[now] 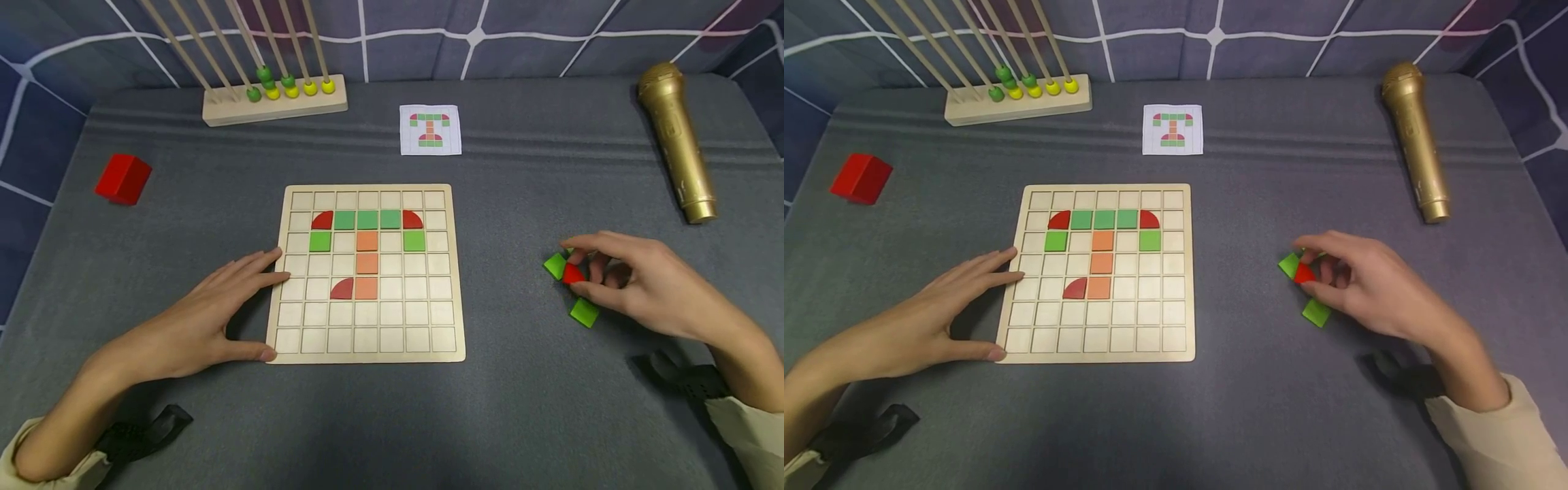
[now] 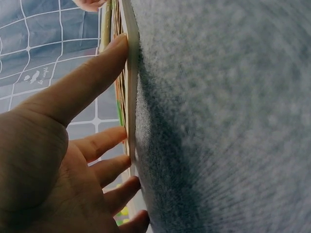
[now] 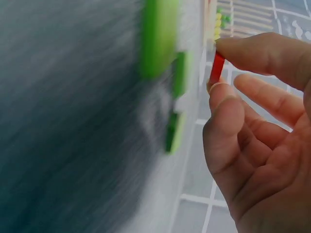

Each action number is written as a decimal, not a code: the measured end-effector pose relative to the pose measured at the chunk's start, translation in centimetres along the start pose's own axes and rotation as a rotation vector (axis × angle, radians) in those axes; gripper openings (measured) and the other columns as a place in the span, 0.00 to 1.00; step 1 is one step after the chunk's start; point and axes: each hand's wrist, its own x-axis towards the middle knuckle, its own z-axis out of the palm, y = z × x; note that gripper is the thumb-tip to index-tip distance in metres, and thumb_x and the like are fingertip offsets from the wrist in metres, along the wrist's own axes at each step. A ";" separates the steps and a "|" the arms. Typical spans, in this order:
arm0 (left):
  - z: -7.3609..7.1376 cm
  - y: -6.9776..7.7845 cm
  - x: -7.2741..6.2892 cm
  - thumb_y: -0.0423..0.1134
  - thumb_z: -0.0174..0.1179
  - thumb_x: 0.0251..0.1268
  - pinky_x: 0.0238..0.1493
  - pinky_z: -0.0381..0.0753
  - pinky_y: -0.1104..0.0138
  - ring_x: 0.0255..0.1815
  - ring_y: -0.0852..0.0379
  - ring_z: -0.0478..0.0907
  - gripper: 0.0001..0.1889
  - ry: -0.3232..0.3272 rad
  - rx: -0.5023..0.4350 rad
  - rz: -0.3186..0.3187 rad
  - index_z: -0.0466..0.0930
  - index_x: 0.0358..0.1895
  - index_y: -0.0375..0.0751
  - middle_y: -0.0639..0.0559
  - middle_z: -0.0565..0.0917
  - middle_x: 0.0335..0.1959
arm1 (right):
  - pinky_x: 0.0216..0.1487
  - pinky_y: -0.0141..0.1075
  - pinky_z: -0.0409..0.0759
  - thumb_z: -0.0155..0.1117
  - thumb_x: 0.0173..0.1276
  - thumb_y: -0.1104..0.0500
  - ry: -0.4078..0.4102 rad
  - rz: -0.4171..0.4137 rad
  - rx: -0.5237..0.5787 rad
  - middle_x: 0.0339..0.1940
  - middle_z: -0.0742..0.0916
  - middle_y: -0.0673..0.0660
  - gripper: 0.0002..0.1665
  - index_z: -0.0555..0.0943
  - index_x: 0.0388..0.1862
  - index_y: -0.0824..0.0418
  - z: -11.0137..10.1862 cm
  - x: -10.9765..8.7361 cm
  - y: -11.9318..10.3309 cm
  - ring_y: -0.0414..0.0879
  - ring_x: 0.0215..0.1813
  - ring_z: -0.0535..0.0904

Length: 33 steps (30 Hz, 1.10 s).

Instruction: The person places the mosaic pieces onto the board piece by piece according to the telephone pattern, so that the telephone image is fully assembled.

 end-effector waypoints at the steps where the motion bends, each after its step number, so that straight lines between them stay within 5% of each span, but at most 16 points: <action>1: 0.0 0.0 0.0 0.60 0.74 0.48 0.69 0.43 0.35 0.77 0.37 0.44 0.49 0.001 0.001 0.000 0.63 0.73 0.46 0.47 0.49 0.80 | 0.29 0.22 0.72 0.78 0.45 0.77 0.001 -0.001 0.011 0.38 0.82 0.44 0.37 0.81 0.56 0.58 0.0 0.4 -0.4 0.33 0.31 0.74; 15: 0.0 0.1 0.2 0.63 0.73 0.48 0.70 0.42 0.36 0.77 0.37 0.44 0.51 -0.006 0.021 -0.011 0.63 0.74 0.44 0.45 0.48 0.80 | 0.26 0.32 0.75 0.74 0.55 0.71 -0.111 -0.114 0.140 0.34 0.81 0.47 0.28 0.80 0.56 0.62 3.1 7.8 -6.8 0.37 0.29 0.74; 22: 0.0 0.2 0.0 0.62 0.72 0.49 0.70 0.42 0.36 0.77 0.37 0.43 0.49 -0.005 0.017 -0.007 0.63 0.74 0.45 0.47 0.48 0.80 | 0.35 0.37 0.75 0.69 0.60 0.67 -0.233 -0.162 0.166 0.38 0.82 0.49 0.25 0.79 0.58 0.62 5.8 11.1 -10.3 0.39 0.32 0.75; 33: 0.1 0.3 0.0 0.61 0.73 0.50 0.71 0.40 0.38 0.78 0.38 0.44 0.48 0.012 0.024 0.007 0.63 0.73 0.44 0.46 0.49 0.80 | 0.38 0.37 0.72 0.67 0.62 0.69 -0.301 -0.213 0.103 0.38 0.81 0.49 0.21 0.81 0.56 0.62 8.6 12.9 -12.2 0.41 0.35 0.71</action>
